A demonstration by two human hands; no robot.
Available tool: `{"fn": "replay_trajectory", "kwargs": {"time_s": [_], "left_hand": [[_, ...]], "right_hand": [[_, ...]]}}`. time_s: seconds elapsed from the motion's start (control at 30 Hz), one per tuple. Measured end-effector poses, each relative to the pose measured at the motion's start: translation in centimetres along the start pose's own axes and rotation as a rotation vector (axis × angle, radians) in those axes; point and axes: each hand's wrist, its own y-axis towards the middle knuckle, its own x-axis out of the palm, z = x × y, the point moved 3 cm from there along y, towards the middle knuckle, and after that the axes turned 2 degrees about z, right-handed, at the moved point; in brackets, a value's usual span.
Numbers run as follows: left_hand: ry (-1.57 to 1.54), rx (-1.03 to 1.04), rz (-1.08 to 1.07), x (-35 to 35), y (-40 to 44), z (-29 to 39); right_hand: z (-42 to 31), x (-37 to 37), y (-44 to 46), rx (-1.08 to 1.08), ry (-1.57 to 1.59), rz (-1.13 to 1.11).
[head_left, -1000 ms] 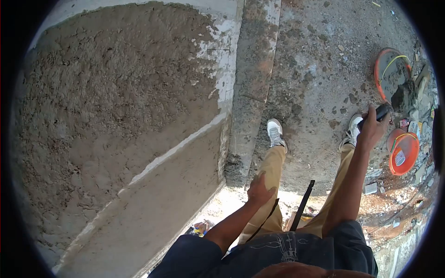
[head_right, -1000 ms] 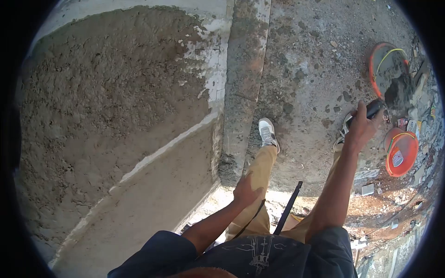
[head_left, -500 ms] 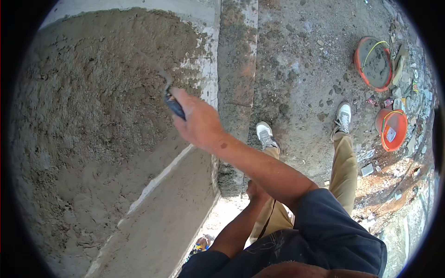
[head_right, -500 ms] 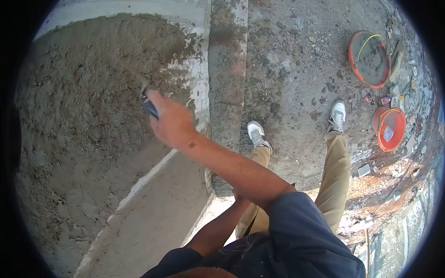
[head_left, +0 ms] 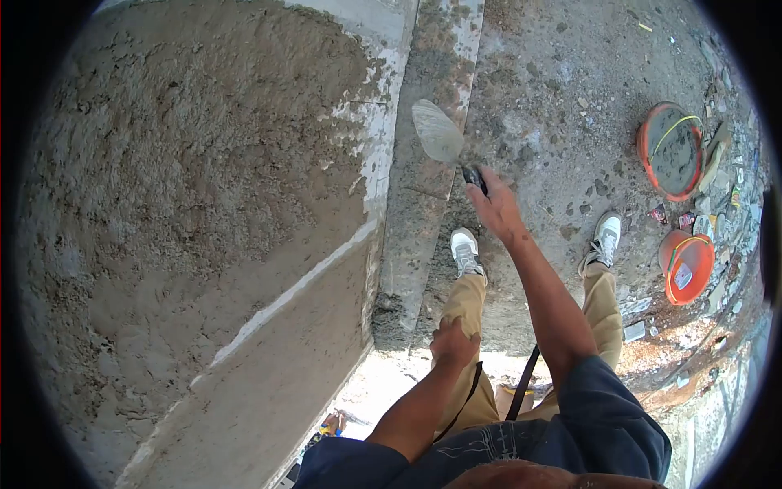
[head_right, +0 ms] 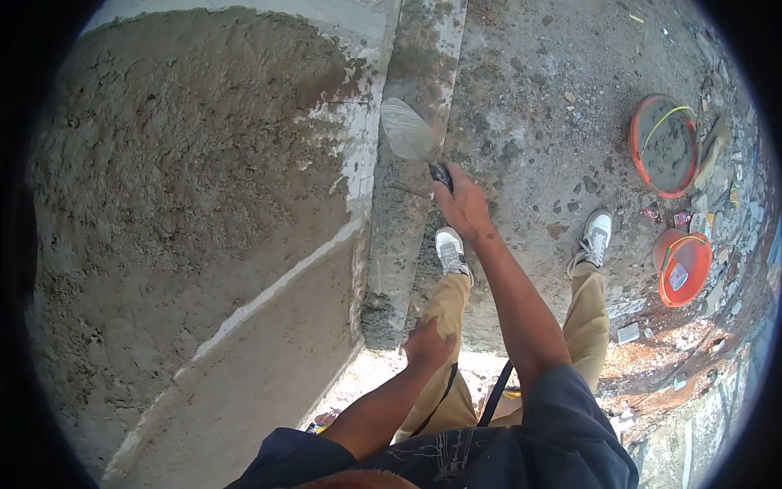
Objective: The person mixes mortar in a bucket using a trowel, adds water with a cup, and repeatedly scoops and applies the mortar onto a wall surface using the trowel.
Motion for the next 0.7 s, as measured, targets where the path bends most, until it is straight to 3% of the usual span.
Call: {"fn": "replay_trajectory", "kwargs": {"time_s": [0.07, 0.2, 0.3, 0.4, 0.7], "left_hand": [[-0.005, -0.012, 0.016, -0.1, 0.6, -1.1], [-0.044, 0.022, 0.061, -0.7, 1.7, -3.4], [-0.100, 0.056, 0.143, -1.0, 2.6, -5.9], [-0.212, 0.057, 0.092, -0.7, 4.0, -8.6], [-0.263, 0.105, 0.172, -2.9, 5.4, -10.8]], "right_hand": [[-3.8, 5.5, 4.5, 0.346, 0.470, -0.186], [-9.3, 14.6, 12.3, 0.495, 0.944, -0.229], [-10.6, 20.6, 17.3, 0.566, 1.079, -0.286], [-13.9, 24.7, 16.6, 0.540, 1.226, -0.235], [-22.0, 23.2, 5.1, 0.369, 0.675, -0.183]]}}
